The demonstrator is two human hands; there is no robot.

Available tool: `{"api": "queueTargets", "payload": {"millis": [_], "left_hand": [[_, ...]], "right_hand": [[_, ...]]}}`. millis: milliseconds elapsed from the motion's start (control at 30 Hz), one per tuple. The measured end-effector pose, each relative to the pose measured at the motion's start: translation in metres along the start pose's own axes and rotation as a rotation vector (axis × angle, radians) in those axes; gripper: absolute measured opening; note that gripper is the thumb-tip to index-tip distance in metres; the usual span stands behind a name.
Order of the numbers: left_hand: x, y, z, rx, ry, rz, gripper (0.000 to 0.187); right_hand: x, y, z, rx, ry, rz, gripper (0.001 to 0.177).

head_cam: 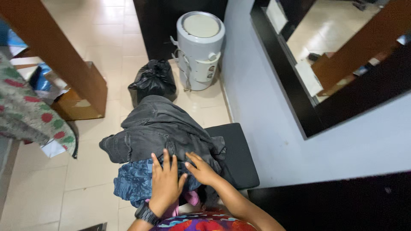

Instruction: The person repeatedly picks up garments from a pile, unfolds and refolds them, then places them on a growing stack on a nearby stool. Items handled include black shorts, a pink shirt, gray shorts, a blue patterned shirt, gray jeans, a beige shirt, a gray shirt, a yellow patterned shirt, and a dark blue shirt.

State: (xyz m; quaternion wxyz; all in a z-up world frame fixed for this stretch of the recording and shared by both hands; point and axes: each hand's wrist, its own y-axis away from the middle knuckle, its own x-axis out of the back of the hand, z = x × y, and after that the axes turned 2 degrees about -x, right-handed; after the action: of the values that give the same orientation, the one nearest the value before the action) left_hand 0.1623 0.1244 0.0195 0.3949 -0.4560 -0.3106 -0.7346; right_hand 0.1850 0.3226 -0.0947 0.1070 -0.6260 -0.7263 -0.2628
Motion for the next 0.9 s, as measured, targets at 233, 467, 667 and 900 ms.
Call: {"api": "queueTargets", "payload": {"millis": [233,467,667,900], "left_hand": [[-0.004,0.007,-0.002,-0.275,1.255,-0.326,0.078],[0.080,0.022,0.017,-0.555,1.489,-0.512,0.082],[0.097,0.028,0.034,-0.637,1.537,-0.648,0.091],[0.106,0.036,0.041,-0.693,1.634,-0.819,0.100]], "right_hand": [[0.032,0.072,-0.082,-0.077,-0.744,-0.114,0.070],[0.070,0.145,-0.146,0.117,-0.958,-0.070,0.096],[0.061,0.183,-0.176,0.226,-0.983,0.095,0.109],[0.037,0.220,-0.204,0.331,-1.031,0.299,0.109]]}}
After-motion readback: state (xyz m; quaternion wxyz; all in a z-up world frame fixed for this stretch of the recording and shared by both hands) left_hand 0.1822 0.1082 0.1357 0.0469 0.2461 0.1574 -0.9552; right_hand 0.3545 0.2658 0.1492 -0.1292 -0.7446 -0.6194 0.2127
